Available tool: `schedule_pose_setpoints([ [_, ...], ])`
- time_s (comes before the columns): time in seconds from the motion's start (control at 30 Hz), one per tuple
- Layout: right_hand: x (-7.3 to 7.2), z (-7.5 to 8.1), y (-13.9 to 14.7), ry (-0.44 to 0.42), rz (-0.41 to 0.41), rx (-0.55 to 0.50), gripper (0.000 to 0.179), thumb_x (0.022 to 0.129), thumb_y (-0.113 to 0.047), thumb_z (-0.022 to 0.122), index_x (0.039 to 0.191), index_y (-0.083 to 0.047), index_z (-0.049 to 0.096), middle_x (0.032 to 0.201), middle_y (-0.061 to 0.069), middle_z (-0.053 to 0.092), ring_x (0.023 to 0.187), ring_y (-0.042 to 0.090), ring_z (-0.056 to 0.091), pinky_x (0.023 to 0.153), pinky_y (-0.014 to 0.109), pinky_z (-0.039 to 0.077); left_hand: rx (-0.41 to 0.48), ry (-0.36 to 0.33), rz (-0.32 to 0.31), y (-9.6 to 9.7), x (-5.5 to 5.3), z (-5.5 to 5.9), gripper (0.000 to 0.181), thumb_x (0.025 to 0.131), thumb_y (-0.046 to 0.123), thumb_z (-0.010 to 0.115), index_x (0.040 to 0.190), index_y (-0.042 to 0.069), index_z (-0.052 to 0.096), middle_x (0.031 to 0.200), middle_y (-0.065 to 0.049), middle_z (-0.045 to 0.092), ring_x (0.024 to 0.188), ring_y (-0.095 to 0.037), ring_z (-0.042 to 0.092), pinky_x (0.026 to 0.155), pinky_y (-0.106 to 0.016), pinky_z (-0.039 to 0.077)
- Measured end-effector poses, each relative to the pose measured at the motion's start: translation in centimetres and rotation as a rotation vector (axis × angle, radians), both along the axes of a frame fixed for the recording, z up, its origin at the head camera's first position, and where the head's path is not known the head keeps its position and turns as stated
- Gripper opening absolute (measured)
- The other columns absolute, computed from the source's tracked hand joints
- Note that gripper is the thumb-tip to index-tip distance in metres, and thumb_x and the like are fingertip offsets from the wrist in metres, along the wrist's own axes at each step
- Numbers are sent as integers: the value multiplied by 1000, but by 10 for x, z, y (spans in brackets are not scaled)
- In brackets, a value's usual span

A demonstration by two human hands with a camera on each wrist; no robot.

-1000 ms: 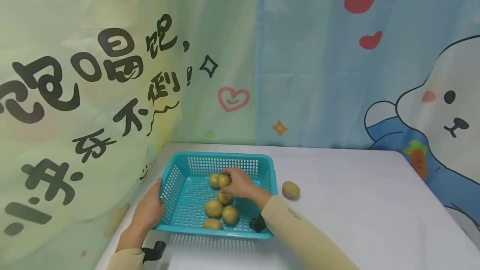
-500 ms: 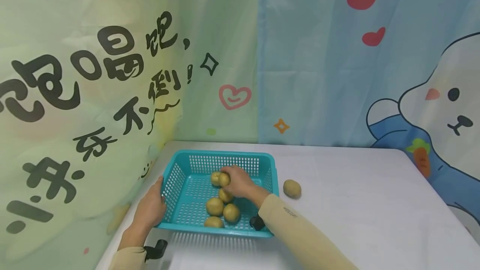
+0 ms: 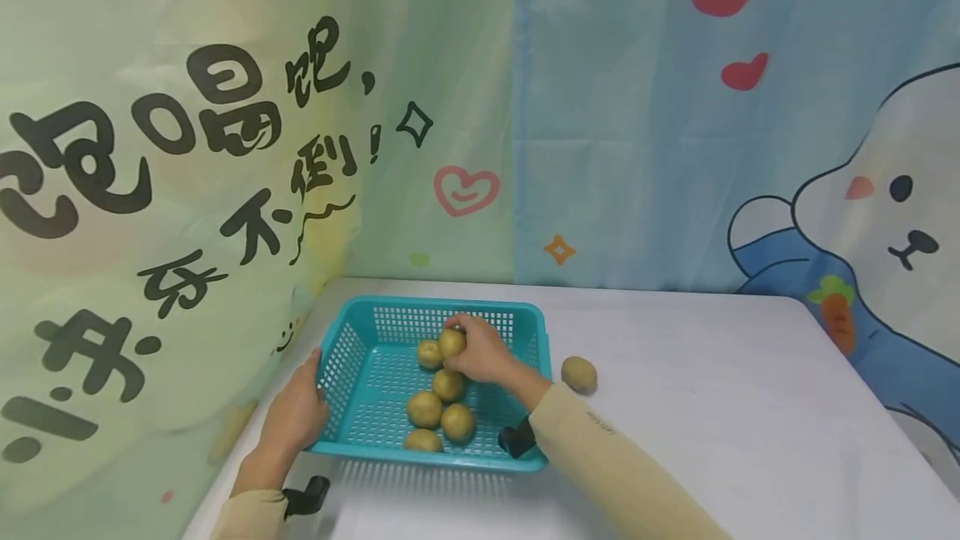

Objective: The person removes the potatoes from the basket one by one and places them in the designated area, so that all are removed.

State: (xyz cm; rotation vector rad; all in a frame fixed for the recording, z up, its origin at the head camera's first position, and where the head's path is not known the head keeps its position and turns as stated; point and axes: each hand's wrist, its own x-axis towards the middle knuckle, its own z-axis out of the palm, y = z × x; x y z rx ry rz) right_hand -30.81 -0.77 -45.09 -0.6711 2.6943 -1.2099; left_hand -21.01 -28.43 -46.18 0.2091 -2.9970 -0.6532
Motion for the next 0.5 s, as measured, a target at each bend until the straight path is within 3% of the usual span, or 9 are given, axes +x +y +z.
schedule_pose_setpoints([
  [0.23, 1, 15, 7, -18, -31, -124, 55, 78, -8, 70, 130, -6, 55, 125, 12, 59, 96, 24, 62, 72, 32, 54, 1, 18, 13, 1, 1, 1, 60, 94, -2, 43, 150, -10, 21, 142, -36, 39, 123, -51, 47, 98, -61, 40],
  [0.5, 8, 29, 30, -62, -80, -233, 56, 80, -6, 73, 131, -9, 53, 125, 12, 58, 92, 23, 61, 72, 33, 54, 11, -15, 14, 3, 0, 2, 61, 95, -1, 42, 151, -8, 20, 145, -35, 36, 126, -51, 44, 100, -61, 39],
])
